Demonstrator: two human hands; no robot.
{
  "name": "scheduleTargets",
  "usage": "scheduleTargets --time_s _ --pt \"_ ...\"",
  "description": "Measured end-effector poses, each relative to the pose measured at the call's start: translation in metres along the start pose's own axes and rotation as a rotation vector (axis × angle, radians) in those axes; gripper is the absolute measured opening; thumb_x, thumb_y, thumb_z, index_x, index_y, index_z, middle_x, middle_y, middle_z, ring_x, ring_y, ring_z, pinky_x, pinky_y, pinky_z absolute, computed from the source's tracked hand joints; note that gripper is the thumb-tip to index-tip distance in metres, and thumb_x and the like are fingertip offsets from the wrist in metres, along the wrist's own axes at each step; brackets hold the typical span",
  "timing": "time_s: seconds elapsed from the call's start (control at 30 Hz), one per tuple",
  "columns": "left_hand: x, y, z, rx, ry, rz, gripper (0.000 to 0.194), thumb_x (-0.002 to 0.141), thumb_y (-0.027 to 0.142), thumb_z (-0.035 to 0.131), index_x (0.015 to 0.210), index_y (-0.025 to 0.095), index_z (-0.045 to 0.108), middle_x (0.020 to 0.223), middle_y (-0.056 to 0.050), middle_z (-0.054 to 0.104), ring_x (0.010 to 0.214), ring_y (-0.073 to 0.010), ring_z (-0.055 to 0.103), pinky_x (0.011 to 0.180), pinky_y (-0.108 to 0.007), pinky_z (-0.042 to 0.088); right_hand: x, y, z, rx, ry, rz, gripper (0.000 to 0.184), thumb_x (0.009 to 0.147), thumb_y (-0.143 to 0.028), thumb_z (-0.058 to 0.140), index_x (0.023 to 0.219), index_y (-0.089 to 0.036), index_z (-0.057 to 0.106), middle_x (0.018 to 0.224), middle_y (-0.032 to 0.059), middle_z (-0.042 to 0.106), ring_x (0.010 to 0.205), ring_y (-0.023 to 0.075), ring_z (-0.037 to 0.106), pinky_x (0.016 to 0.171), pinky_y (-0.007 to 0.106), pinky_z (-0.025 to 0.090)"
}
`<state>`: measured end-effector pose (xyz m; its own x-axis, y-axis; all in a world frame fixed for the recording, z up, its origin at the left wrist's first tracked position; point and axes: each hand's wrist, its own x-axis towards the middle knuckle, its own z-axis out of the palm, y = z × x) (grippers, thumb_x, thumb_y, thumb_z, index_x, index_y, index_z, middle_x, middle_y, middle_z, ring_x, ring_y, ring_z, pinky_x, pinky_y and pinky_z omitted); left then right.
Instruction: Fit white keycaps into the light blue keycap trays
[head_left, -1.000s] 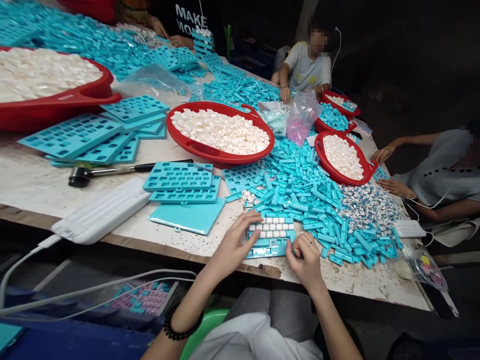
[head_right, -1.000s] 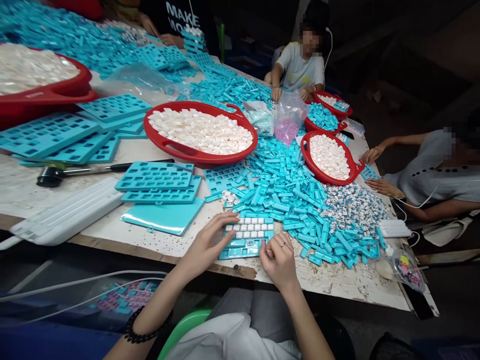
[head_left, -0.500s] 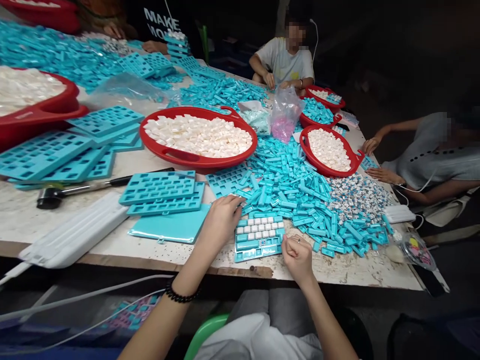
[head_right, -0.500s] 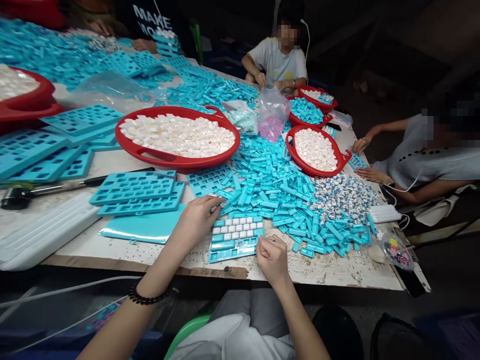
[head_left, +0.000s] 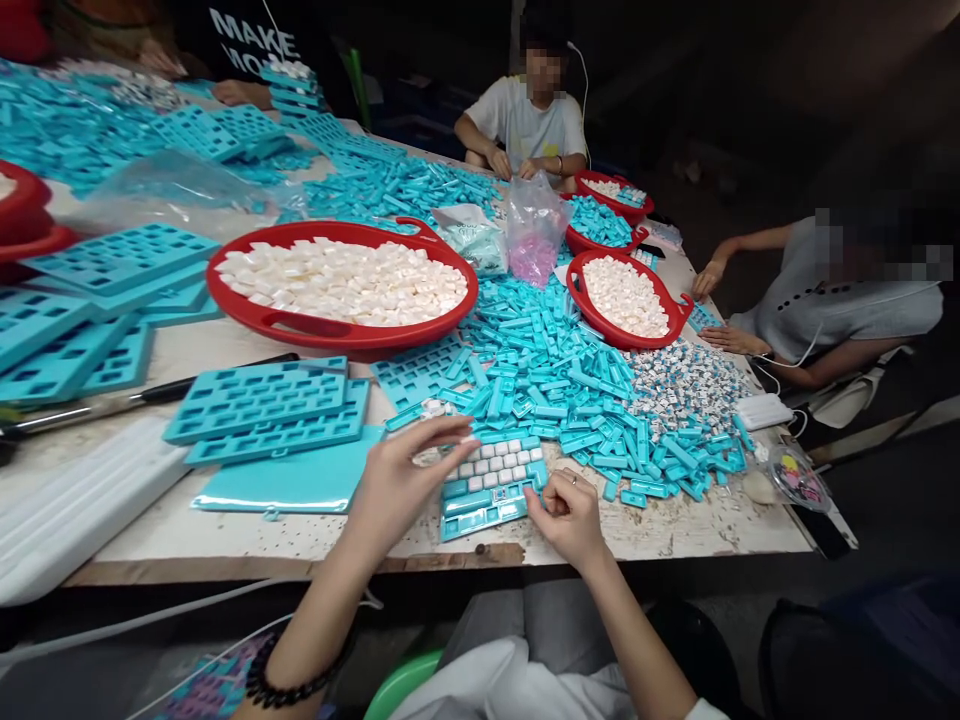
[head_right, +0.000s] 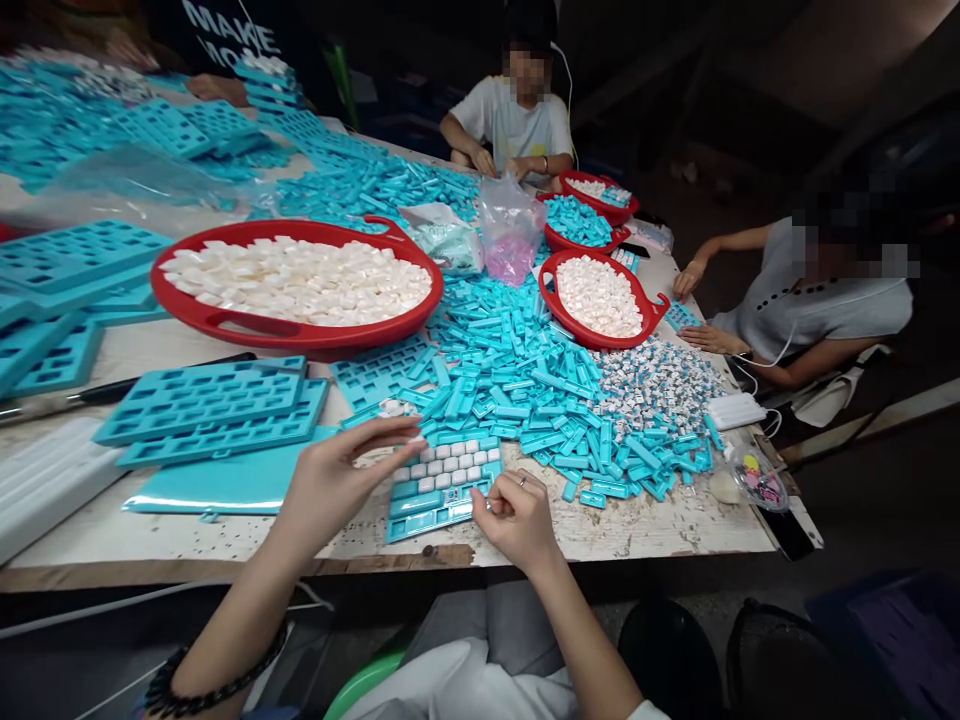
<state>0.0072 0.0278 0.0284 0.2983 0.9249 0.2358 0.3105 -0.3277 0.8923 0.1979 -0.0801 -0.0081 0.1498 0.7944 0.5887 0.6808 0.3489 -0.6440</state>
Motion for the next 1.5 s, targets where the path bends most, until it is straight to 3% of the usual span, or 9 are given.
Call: scheduleTargets --time_s 0.13,0.2,0.37,0.47,0.63,0.8,1.17,1.4,1.5 --pt "-0.025 0.017 0.015 -0.188 -0.138 -0.099 0.033 0.077 0.050 0.076 0.092 0.021 0.071 0.090 -0.004 0.078 0.079 -0.0238 0.076 0.077 -0.034 0.063 -0.002 -0.001 -0.002 0.069 -0.028 -0.032 0.012 0.088 -0.029 0.068 0.084 -0.022 0.059 0.069 -0.0014 0.059 0.058 0.0124 0.054 0.052 0.025 0.045" --pt "-0.032 0.020 0.022 -0.241 -0.194 -0.121 0.030 0.078 0.047 0.076 0.089 0.021 0.067 0.088 -0.004 0.077 0.079 -0.0229 0.076 0.076 -0.032 0.063 -0.002 -0.001 -0.003 0.080 -0.036 -0.031 0.008 0.089 -0.028 0.067 0.093 -0.022 0.064 0.077 0.0021 0.066 0.065 0.0142 0.060 0.055 0.026 0.050" --pt "-0.033 0.020 0.031 -0.323 -0.157 -0.124 0.045 0.078 0.040 0.076 0.072 0.024 0.035 0.081 -0.001 0.074 0.082 -0.0222 0.076 0.074 -0.033 0.062 -0.001 -0.002 -0.004 0.095 -0.051 -0.051 0.004 0.089 -0.027 0.068 0.089 -0.022 0.069 0.081 0.0040 0.070 0.073 0.0165 0.067 0.064 0.029 0.057" --pt "-0.034 0.021 0.035 -0.319 -0.168 -0.124 0.050 0.080 0.041 0.073 0.069 0.024 0.028 0.082 -0.003 0.074 0.080 -0.0223 0.076 0.072 -0.034 0.062 -0.003 -0.002 -0.003 0.115 -0.029 -0.079 0.007 0.086 -0.028 0.072 0.087 -0.022 0.069 0.080 0.0042 0.071 0.073 0.0175 0.068 0.066 0.031 0.058" --pt "-0.043 0.025 0.047 -0.373 -0.113 -0.177 0.047 0.081 0.036 0.072 0.072 0.024 0.028 0.085 -0.002 0.074 0.080 -0.0207 0.076 0.075 -0.032 0.062 -0.005 0.001 -0.005 0.102 0.057 -0.066 0.012 0.085 -0.020 0.073 0.095 -0.022 0.067 0.080 0.0028 0.069 0.064 0.0152 0.064 0.058 0.028 0.055" --pt "-0.055 0.027 0.053 -0.353 0.016 -0.233 0.037 0.081 0.033 0.073 0.078 0.023 0.038 0.087 0.000 0.073 0.083 -0.0203 0.076 0.079 -0.032 0.061 -0.002 -0.002 -0.006 0.112 0.006 -0.062 0.015 0.087 -0.014 0.068 0.100 -0.022 0.067 0.082 0.0030 0.069 0.063 0.0151 0.065 0.062 0.029 0.056" --pt "-0.075 0.018 0.043 -0.426 -0.046 -0.270 0.023 0.084 0.033 0.072 0.082 0.021 0.053 0.092 -0.001 0.071 0.086 -0.0190 0.076 0.076 -0.026 0.060 -0.004 -0.002 -0.006 0.181 -0.119 -0.080 0.022 0.084 -0.011 0.070 0.103 -0.022 0.068 0.084 0.0028 0.069 0.067 0.0142 0.065 0.062 0.027 0.056" --pt "-0.082 0.004 0.024 0.021 0.188 0.104 0.006 0.094 0.023 0.059 0.093 0.021 0.064 0.088 -0.002 0.072 0.085 -0.0170 0.071 0.078 -0.028 0.056 0.000 -0.001 -0.009 0.118 -0.102 0.005 0.018 0.090 -0.016 0.067 0.106 -0.021 0.071 0.082 0.0033 0.069 0.069 0.0154 0.065 0.065 0.028 0.056" --pt "-0.080 -0.005 0.017 0.151 0.153 0.279 0.009 0.095 0.020 0.059 0.100 0.021 0.066 0.096 -0.004 0.074 0.097 -0.0195 0.069 0.087 -0.033 0.055 0.004 0.000 -0.009 0.085 -0.146 0.029 0.016 0.092 -0.019 0.066 0.106 -0.022 0.073 0.081 0.0033 0.069 0.069 0.0155 0.065 0.063 0.027 0.055"
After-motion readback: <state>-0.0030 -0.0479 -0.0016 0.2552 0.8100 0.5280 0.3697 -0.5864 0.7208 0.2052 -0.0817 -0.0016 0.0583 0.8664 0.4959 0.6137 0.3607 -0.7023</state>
